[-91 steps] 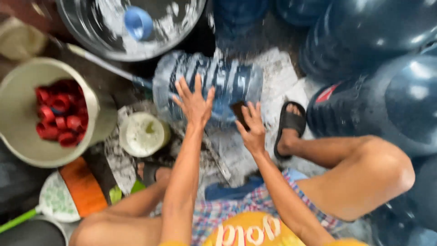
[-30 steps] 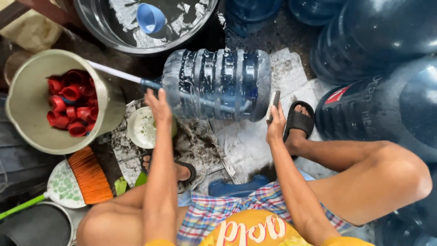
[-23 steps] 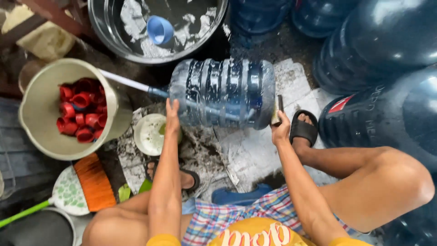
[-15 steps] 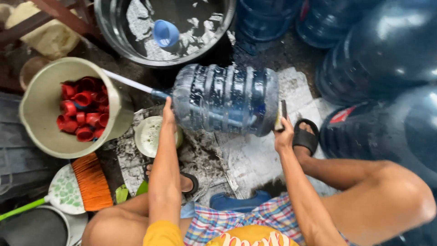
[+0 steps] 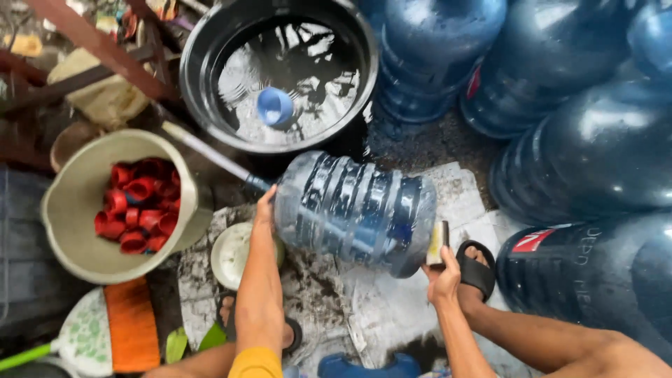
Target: Scrubbing the exterior of a large plastic water jug with a sponge and rinsing it with a hose.
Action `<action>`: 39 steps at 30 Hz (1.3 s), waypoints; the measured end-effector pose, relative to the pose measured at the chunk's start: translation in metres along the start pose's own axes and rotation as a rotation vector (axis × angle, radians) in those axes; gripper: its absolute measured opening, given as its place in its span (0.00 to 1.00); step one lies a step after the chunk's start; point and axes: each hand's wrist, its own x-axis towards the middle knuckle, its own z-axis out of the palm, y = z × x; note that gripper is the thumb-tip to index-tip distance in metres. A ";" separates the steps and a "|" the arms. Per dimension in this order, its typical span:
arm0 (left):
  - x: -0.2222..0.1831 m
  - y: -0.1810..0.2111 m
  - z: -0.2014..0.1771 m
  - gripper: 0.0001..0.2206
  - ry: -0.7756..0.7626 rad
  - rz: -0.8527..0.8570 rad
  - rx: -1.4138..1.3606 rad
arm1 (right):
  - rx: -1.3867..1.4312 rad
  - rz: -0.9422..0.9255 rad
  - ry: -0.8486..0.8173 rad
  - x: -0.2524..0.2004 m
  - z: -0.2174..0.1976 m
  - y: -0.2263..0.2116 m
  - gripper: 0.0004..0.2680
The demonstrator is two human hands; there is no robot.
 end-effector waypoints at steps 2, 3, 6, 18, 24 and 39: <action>-0.020 0.006 0.016 0.24 0.007 -0.005 0.028 | -0.027 0.019 -0.025 0.002 -0.007 0.002 0.17; -0.032 0.010 0.022 0.26 -0.002 -0.009 0.063 | -0.041 0.027 -0.047 0.001 -0.011 0.005 0.17; -0.021 0.019 0.018 0.30 0.019 -0.010 0.242 | -0.040 0.046 -0.072 -0.022 -0.002 0.004 0.17; -0.025 -0.037 -0.136 0.16 0.425 0.122 0.166 | -0.141 0.025 -0.167 -0.054 0.011 -0.011 0.16; -0.012 -0.058 -0.183 0.29 0.330 0.104 1.229 | -0.122 -0.027 -0.108 -0.056 0.009 -0.014 0.22; -0.276 -0.064 0.186 0.15 -0.656 -0.052 0.392 | -0.740 -0.812 -0.067 -0.093 0.042 0.023 0.27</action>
